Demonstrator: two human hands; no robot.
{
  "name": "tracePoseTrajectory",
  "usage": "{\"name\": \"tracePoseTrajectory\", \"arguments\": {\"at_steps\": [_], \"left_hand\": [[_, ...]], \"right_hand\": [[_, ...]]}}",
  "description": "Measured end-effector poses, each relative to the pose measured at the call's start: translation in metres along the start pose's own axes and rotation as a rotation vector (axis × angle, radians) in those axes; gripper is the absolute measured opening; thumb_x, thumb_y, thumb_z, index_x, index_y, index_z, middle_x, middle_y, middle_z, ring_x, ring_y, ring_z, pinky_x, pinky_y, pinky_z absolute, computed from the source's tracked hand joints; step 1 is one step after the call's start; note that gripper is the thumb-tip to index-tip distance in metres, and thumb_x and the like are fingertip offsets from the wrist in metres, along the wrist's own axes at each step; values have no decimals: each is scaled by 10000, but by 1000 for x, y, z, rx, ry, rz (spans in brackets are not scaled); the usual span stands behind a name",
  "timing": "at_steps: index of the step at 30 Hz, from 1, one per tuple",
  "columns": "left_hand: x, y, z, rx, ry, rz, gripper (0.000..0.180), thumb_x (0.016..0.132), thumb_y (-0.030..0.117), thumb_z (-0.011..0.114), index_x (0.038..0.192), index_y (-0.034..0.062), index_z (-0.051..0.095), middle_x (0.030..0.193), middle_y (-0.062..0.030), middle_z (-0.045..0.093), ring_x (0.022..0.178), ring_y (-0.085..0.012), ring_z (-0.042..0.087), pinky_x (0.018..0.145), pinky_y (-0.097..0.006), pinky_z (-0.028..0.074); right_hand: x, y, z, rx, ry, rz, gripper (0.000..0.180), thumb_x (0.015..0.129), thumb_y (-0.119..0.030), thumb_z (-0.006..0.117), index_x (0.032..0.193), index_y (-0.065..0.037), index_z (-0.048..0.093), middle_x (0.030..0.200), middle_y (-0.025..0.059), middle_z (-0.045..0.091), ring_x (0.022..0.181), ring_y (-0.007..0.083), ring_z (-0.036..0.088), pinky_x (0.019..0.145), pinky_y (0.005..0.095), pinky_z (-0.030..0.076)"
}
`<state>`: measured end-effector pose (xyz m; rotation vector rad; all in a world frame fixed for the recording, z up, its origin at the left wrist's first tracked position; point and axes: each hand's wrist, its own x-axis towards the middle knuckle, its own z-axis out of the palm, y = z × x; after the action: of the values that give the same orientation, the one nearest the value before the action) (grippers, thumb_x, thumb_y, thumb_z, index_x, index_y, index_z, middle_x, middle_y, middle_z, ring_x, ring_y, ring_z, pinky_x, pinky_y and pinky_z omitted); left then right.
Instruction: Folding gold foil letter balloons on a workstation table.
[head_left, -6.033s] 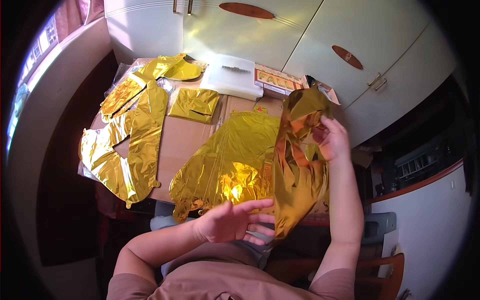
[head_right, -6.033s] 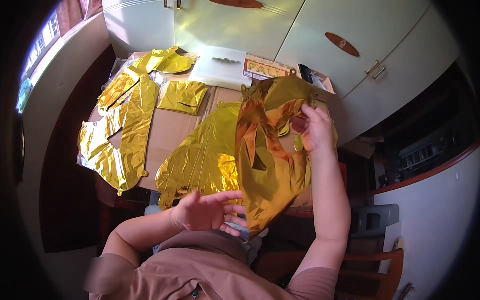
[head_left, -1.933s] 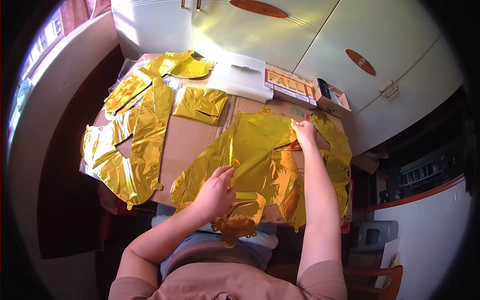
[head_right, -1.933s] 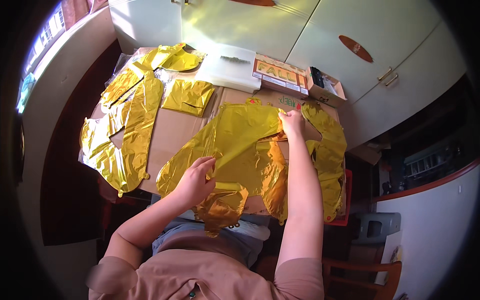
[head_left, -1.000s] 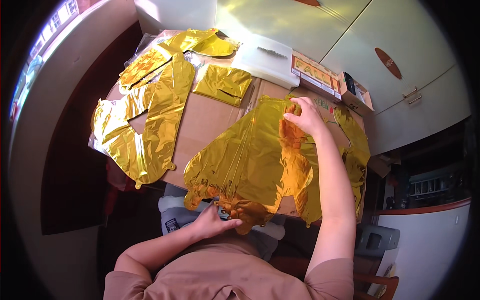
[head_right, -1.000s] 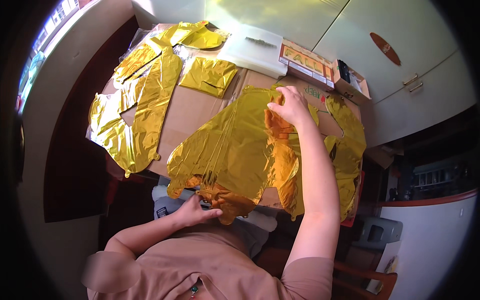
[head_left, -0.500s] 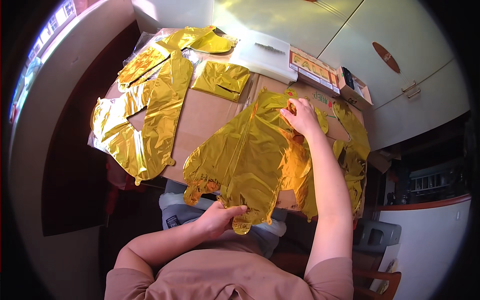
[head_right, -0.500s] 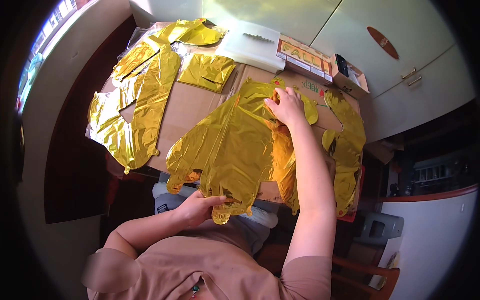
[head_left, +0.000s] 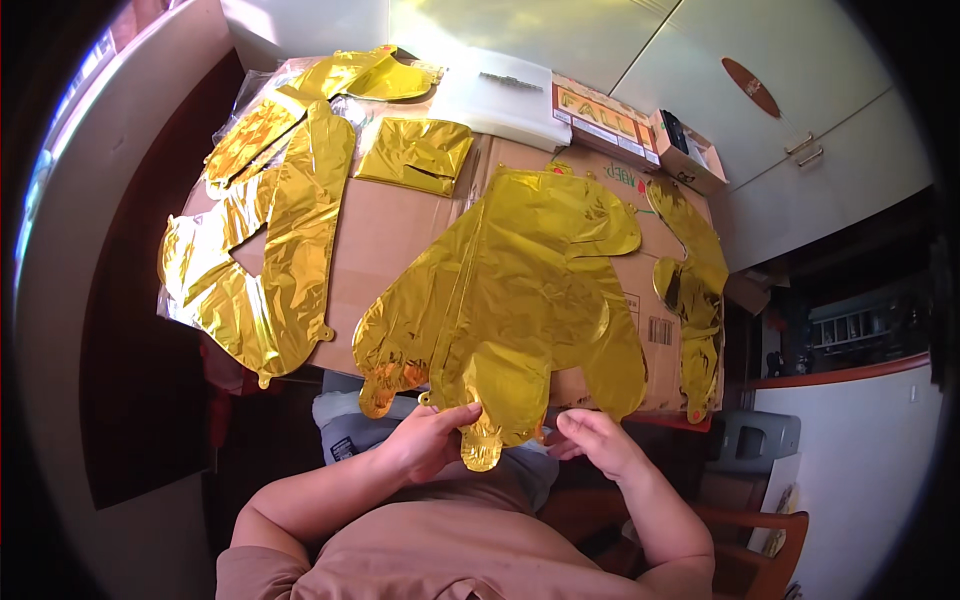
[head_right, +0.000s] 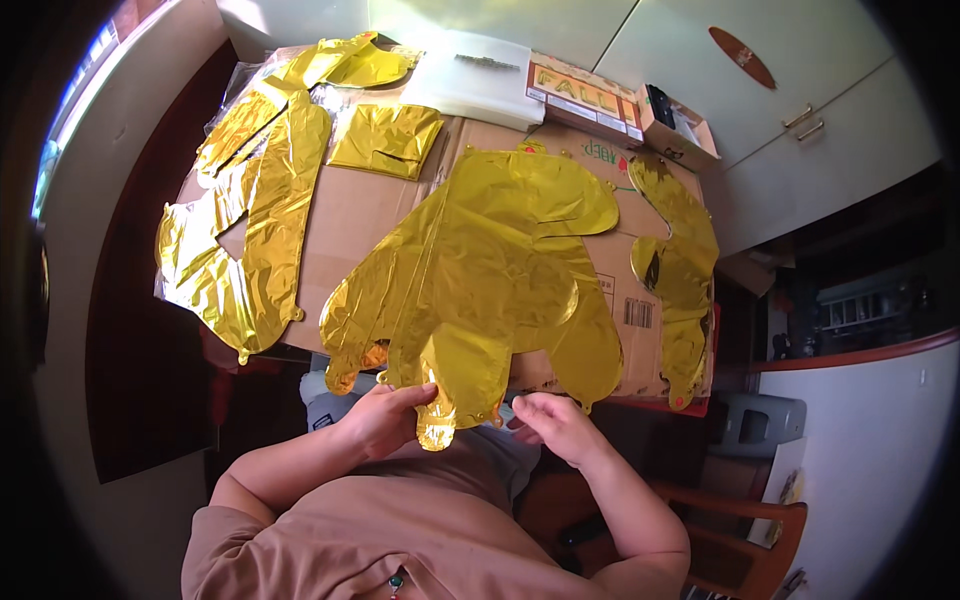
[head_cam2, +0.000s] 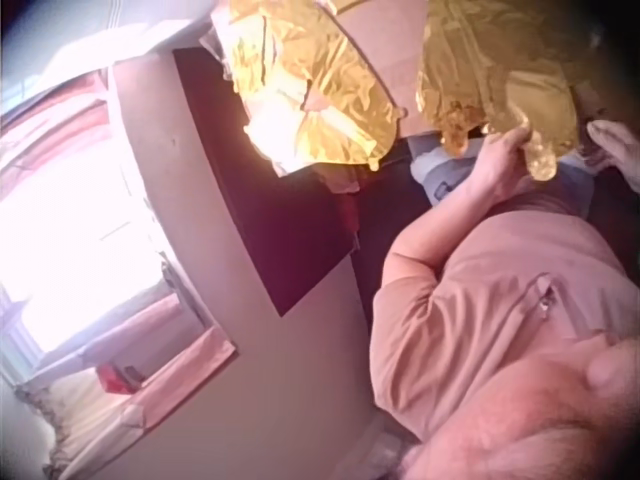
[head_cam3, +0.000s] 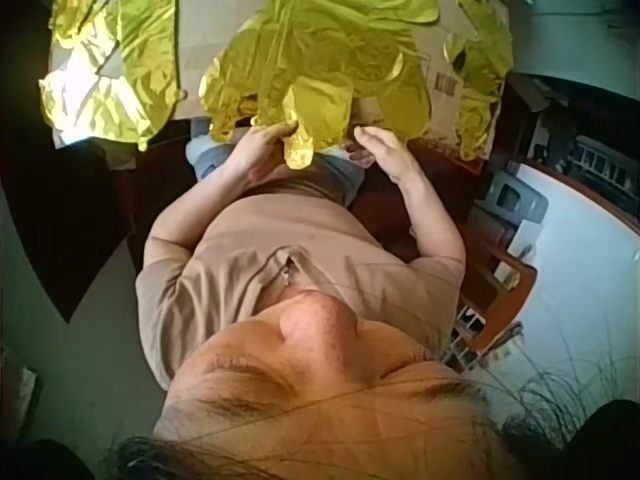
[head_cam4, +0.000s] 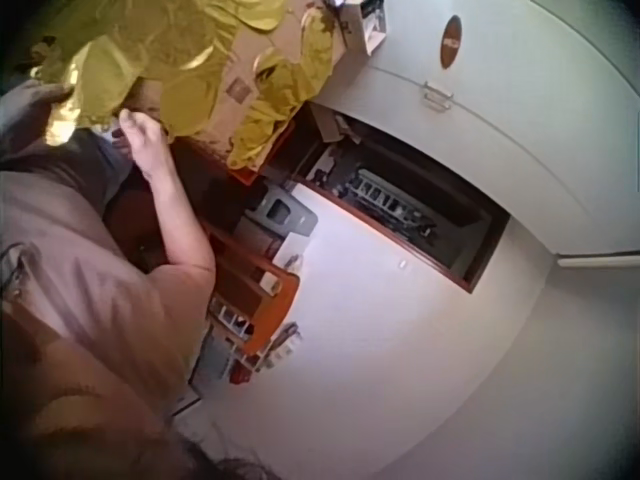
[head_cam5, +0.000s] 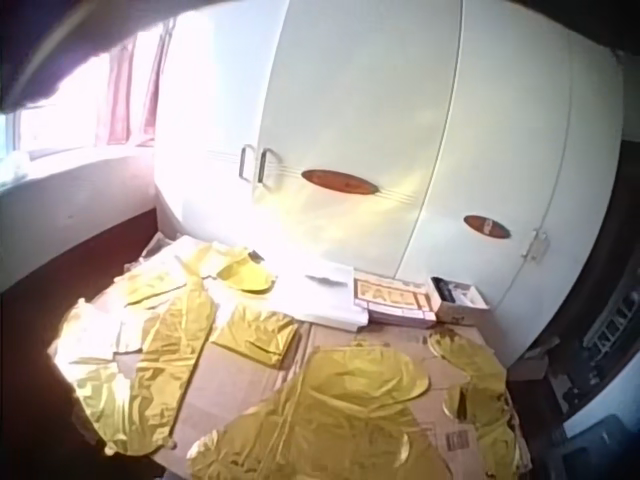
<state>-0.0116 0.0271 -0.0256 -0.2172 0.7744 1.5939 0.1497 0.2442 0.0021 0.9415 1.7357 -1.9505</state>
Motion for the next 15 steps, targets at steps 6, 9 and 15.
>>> {"name": "tracePoseTrajectory", "arguments": {"at_steps": [6,9,15], "left_hand": [[-9,5,12,213,54,-89,338,967,199,569,1249,12,544,1174,-123,633,1013,-239,645,882,-410,523],[-13,12,-5,266,-2,-121,319,942,241,616,1197,51,584,1110,-84,657,907,-189,659,829,-394,537],[-16,38,-8,209,51,-77,305,946,225,595,1202,65,553,1127,-77,634,992,-207,632,896,-466,518]], "right_hand": [[28,6,39,729,-90,-101,217,959,-200,585,1067,-19,636,1000,77,669,912,148,643,867,305,509],[28,-2,47,691,-74,-135,215,934,-95,566,1107,22,616,1049,103,674,954,180,655,878,329,519],[26,-10,37,631,-145,-82,273,864,-46,591,1122,38,611,1051,100,679,948,175,659,859,312,515]]}}
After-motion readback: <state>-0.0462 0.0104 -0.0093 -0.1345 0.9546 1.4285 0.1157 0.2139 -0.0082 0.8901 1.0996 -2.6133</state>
